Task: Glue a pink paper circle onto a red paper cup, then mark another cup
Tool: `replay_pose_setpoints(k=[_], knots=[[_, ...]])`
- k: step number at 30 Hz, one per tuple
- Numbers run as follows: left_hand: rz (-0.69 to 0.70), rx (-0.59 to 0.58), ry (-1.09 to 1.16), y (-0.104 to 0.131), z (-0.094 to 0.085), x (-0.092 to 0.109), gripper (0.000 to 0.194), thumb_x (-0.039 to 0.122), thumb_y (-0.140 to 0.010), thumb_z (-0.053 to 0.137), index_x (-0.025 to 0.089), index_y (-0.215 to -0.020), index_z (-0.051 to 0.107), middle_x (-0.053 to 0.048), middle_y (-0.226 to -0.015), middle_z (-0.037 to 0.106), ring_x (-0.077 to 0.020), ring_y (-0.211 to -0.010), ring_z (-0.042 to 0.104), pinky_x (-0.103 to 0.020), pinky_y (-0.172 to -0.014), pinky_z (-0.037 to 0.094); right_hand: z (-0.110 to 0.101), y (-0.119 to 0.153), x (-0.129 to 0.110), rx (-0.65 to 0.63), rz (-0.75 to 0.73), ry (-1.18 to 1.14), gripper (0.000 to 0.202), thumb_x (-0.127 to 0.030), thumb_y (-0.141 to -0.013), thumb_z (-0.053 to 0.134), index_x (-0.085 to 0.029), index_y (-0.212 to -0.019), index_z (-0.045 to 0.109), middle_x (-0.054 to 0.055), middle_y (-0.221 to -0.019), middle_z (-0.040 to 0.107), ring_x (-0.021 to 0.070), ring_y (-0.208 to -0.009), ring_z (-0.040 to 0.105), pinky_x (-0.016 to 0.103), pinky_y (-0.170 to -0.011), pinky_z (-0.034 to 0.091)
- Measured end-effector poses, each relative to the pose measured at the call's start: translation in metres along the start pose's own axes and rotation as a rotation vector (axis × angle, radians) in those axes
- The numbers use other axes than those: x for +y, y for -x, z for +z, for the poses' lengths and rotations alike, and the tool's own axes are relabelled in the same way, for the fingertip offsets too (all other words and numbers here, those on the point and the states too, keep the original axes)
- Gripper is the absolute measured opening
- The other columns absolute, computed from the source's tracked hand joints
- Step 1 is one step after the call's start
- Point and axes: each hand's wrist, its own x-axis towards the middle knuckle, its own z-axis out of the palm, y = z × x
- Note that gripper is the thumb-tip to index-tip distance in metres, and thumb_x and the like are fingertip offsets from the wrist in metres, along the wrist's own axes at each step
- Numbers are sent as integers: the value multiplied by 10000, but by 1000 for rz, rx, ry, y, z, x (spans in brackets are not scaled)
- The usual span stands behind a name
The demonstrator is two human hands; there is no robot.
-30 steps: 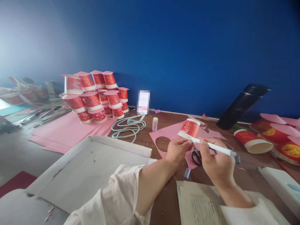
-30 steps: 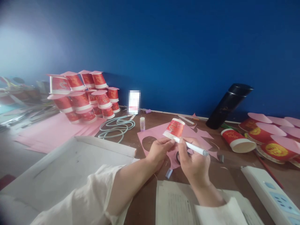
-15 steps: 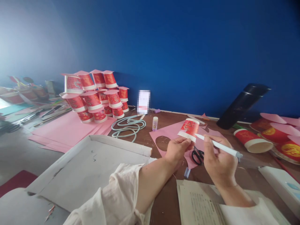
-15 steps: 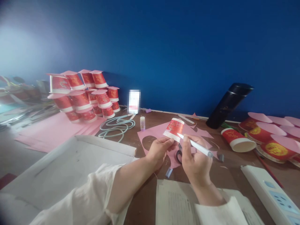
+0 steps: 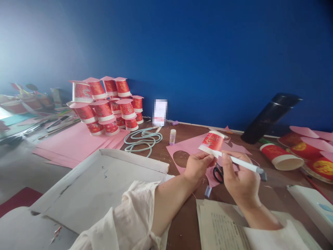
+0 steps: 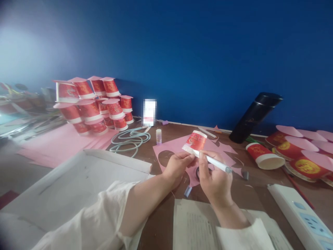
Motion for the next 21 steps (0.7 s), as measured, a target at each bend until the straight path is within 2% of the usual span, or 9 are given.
replay_pose_setpoints(k=[8, 16, 21], knots=[[-22, -1, 14, 2, 1, 2, 310, 414, -587, 825, 137, -640, 697, -20, -629, 604, -116, -624, 507, -300, -719, 417, 1, 1, 0, -29, -21, -8, 229, -355, -926, 532, -175, -891, 669, 64, -784, 712, 182, -687, 665, 273, -622, 483], [-4, 1, 122, -7, -3, -9, 346, 427, -577, 832, 118, -676, 712, -51, -676, 640, -109, -624, 516, -290, -701, 410, 2, 0, 0, 28, -30, -19, 203, -321, -923, 548, -159, -879, 661, 69, -781, 707, 183, -713, 669, 280, -652, 493], [-25, 4, 155, -8, -3, -10, 359, 420, -539, 863, 121, -667, 712, -55, -683, 657, -116, -637, 544, -293, -718, 428, 2, 0, 0, 18, -30, -29, 200, -321, -922, 550, -161, -894, 666, 70, -806, 715, 183, -731, 676, 280, -655, 500]])
